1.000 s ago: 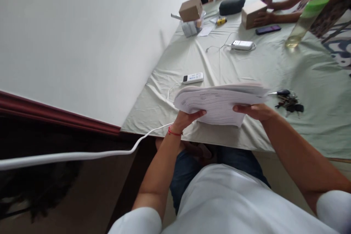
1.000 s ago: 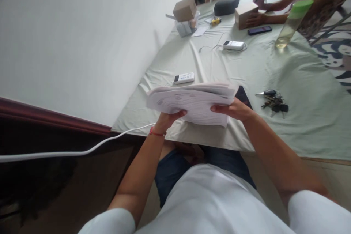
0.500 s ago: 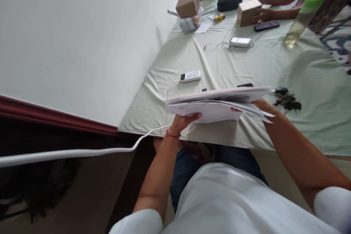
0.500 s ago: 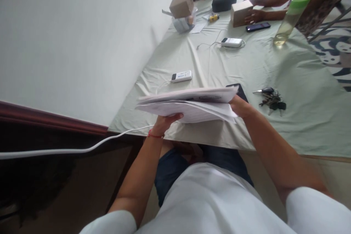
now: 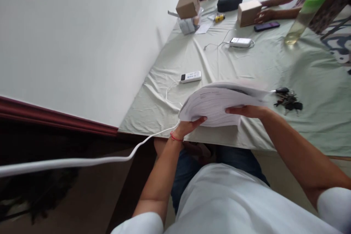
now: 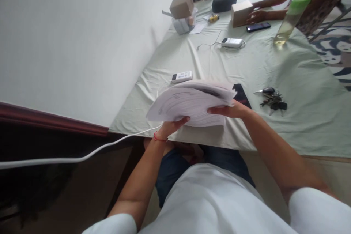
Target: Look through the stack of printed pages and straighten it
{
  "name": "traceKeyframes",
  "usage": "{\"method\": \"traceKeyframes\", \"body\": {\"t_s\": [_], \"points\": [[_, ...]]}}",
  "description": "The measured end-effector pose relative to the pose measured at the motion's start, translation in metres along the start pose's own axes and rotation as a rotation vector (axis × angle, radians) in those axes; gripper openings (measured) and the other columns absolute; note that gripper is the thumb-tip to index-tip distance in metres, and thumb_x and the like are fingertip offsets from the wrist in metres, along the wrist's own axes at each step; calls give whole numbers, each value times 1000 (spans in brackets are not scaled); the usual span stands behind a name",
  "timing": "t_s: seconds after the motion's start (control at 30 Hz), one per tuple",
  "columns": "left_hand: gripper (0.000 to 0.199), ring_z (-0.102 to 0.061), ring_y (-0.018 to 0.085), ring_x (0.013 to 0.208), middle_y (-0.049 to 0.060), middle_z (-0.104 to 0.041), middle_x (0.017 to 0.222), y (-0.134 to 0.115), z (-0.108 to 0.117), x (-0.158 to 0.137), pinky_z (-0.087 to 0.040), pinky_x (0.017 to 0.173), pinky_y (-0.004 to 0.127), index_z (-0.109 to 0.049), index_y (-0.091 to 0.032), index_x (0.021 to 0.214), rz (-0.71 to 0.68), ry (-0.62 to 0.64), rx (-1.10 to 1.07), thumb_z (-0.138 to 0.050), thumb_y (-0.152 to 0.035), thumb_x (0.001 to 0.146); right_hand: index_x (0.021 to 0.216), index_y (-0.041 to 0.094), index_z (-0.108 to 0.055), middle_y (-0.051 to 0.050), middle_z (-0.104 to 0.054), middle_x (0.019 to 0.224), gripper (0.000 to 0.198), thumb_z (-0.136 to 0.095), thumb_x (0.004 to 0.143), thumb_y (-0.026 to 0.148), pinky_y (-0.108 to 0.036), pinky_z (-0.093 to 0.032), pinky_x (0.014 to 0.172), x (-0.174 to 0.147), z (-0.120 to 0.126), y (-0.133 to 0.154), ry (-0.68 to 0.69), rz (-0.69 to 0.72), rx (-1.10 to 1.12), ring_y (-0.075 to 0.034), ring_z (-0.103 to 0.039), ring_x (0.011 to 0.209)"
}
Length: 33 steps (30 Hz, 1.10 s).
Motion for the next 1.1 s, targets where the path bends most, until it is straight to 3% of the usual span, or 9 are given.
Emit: {"method": "traceKeyframes", "body": {"t_s": [0.13,0.23,0.37,0.47,0.53,0.7,0.9,1.1], "points": [[70,-54,36,145,16,-74,132,-4,-4,-10,-33,129,53,-71,-19,130,30,58,-97,-74,-71,84,128,24,-76,-9,-74,134,63,-86,77,60,-57,-47,118,-6,-3,-8,-9,-30,94,-38,-65,128],[66,-57,34,142,14,-75,134,-1,-6,-29,-35,129,51,-72,-20,133,153,75,-249,-75,-66,86,119,22,-80,-9,-78,123,53,-81,83,61,-56,-52,112,-15,-9,-10,88,-82,192,-36,-70,120],[62,-56,35,145,11,-76,135,22,-22,-65,-35,130,54,-75,-21,129,461,22,-581,-85,-59,80,112,19,-82,-8,-81,112,50,-80,85,61,-50,-60,99,-33,-24,-19,170,-283,324,-32,-75,105],[62,-66,40,133,15,-79,127,38,-46,-92,-45,122,60,-78,-17,117,721,3,-828,-95,-53,69,102,17,-82,-8,-82,98,53,-85,78,64,-44,-64,86,-45,-38,-32,112,-495,444,-28,-77,88],[62,-70,40,126,16,-80,122,42,-56,-101,-49,119,60,-79,-15,112,796,-62,-944,-98,-51,66,95,17,-82,-8,-81,91,54,-89,71,64,-41,-64,78,-52,-48,-39,79,-578,501,-26,-76,79],[62,-73,39,122,16,-82,117,32,-56,-104,-52,116,58,-78,-14,112,803,-113,-1060,-101,-44,62,93,19,-82,-8,-82,89,51,-93,68,61,-36,-64,69,-64,-58,-41,42,-658,612,-25,-77,76],[62,-68,39,131,15,-78,129,0,-33,-97,-48,120,58,-74,-16,126,725,-24,-1064,-95,-43,73,99,19,-82,-10,-83,101,50,-98,65,53,-36,-66,76,-75,-47,-20,45,-617,748,-27,-80,84],[58,-74,38,120,16,-81,119,13,-46,-100,-51,117,58,-78,-14,118,798,1,-999,-96,-44,72,90,16,-82,-10,-83,92,44,-100,63,46,-34,-66,77,-91,-59,-45,34,-735,737,-24,-79,79]]}}
Point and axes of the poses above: each hand's wrist, its own x-axis towards the middle knuckle, its own z-axis out of the back of the hand, y = z × x, the point moved 6 cm from there along x, towards the middle knuckle
